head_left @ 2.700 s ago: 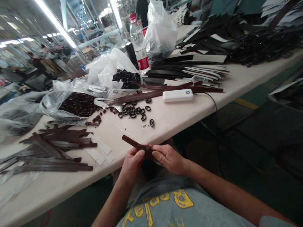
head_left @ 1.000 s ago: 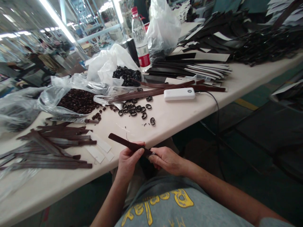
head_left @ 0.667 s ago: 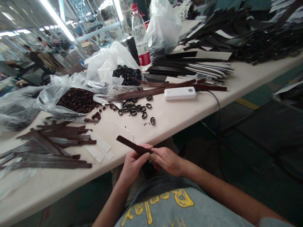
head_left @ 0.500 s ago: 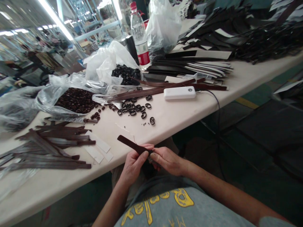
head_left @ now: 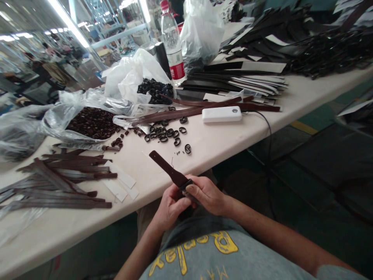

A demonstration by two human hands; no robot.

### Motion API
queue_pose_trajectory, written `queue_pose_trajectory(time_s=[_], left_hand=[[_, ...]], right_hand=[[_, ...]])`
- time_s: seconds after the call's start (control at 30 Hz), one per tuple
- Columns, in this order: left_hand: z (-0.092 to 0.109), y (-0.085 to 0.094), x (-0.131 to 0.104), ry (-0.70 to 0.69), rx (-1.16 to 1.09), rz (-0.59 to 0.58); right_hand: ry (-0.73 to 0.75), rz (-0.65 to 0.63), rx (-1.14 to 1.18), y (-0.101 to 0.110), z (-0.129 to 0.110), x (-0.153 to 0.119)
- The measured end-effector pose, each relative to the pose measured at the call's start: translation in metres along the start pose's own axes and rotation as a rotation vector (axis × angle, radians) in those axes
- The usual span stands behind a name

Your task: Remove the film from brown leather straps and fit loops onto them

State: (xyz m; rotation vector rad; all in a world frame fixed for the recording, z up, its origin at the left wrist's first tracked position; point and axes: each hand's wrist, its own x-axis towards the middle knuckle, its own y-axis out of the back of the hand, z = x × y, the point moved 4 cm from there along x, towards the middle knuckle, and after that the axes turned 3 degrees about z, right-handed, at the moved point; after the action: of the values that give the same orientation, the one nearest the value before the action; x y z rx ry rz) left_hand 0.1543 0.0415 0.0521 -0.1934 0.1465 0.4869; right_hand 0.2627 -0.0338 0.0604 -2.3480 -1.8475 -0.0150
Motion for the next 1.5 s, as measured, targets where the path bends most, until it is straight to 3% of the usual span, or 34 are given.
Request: queue_pose_trajectory(time_s=[0.37, 0.6, 0.67, 0.83, 1.0, 1.27, 1.37, 1.43, 1.5], left_hand=[[-0.011, -0.005, 0.004, 0.018, -0.135, -0.048], [-0.018, -0.014, -0.004, 0.162, 0.168, -0.177], [-0.016, -0.016, -0.005, 0.143, 0.235, -0.186], [-0.006, -0.016, -0.004, -0.026, 0.381, -0.196], [0.017, -0.004, -0.004, -0.176, 0.446, -0.050], [0.057, -0.005, -0.017, -0.250, 0.506, -0.016], [0.071, -0.005, -0.025, -0.248, 0.475, -0.013], [0.081, 0.000, -0.030, -0.229, 0.420, 0.021], [0.092, 0.008, -0.036, -0.233, 0.344, 0.138]], right_hand=[[0.084, 0.162, 0.085, 0.003, -0.012, -0.002], [0.060, 0.356, 0.282, 0.009, -0.017, -0.003], [0.021, 0.403, 0.323, 0.010, -0.015, -0.002], [-0.013, 0.464, 0.386, 0.011, -0.013, 0.000], [0.058, 0.486, 0.340, 0.019, -0.020, 0.001], [0.040, 0.660, 0.379, 0.037, -0.020, -0.004], [0.036, 0.557, 0.379, 0.033, -0.021, -0.009], [0.041, 0.352, 0.372, 0.024, -0.025, -0.013], [0.059, 0.124, 0.324, 0.013, -0.031, -0.016]])
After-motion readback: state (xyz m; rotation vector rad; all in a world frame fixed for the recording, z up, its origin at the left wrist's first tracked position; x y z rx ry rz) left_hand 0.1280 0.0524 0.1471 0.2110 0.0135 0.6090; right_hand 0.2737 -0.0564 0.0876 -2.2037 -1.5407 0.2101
